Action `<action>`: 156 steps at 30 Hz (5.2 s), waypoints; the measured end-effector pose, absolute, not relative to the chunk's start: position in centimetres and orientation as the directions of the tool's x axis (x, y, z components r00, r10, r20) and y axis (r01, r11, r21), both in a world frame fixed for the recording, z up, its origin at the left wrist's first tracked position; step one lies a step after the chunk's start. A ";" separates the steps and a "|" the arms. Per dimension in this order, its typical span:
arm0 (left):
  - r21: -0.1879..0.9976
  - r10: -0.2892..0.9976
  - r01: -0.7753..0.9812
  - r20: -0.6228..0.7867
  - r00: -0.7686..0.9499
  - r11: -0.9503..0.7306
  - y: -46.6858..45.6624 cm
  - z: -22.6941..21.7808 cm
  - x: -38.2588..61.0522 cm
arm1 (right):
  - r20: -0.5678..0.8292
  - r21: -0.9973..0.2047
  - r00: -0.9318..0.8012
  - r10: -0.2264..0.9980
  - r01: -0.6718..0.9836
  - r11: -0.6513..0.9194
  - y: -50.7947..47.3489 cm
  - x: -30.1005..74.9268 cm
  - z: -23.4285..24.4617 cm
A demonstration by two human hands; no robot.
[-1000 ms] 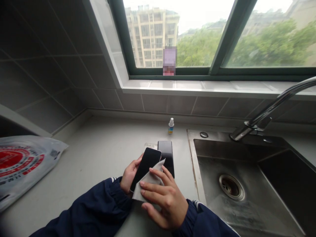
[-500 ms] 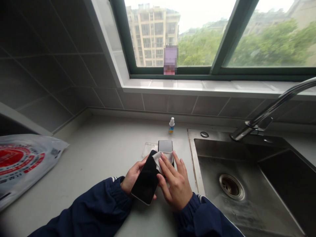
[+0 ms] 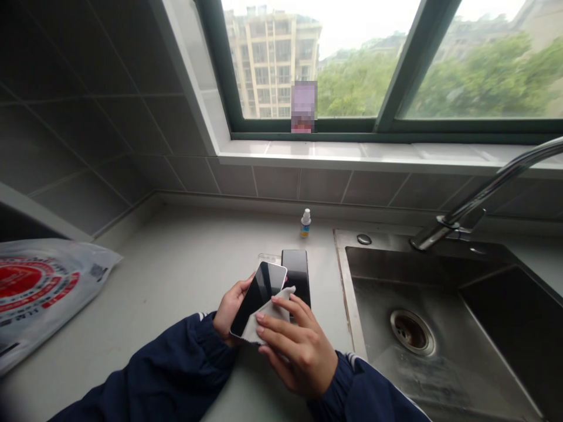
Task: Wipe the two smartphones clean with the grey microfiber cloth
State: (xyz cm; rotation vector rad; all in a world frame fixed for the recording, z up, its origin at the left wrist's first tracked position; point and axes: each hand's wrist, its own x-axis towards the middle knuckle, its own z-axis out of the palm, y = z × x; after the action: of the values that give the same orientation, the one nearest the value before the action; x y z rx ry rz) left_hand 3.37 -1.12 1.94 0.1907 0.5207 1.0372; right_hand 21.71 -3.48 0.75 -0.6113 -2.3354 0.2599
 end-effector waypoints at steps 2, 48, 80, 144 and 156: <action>0.351 0.824 -0.750 -0.324 0.465 0.561 -1.0 1.7 3.3 | 0.603 -0.389 -0.604 0.522 0.349 0.853 -3.3 21.9 0.6; 0.615 0.958 -0.751 -0.274 0.080 0.239 -1.3 1.5 3.7 | 0.398 -0.289 -0.697 0.597 0.522 0.803 -4.4 20.7 1.0; 0.552 0.954 -0.790 -0.265 0.137 0.267 -1.9 2.6 4.0 | 0.683 -0.397 -0.419 0.599 0.475 0.785 -5.0 19.8 -0.3; 0.428 0.841 -0.724 -0.245 0.483 0.541 -1.5 -0.8 3.7 | 0.572 -0.585 -0.312 0.758 0.493 0.644 -1.2 19.1 0.6; 0.383 0.846 -0.768 -0.074 0.528 0.513 -1.4 -1.3 4.0 | 0.489 -0.243 -0.355 0.797 0.822 0.516 -2.3 18.9 -1.5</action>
State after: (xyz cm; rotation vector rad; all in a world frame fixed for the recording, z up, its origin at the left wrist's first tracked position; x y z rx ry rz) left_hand 4.03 -1.40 -1.26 0.3223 0.2658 0.9842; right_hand 18.89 -2.27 -1.47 -1.3158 -2.2023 -0.0590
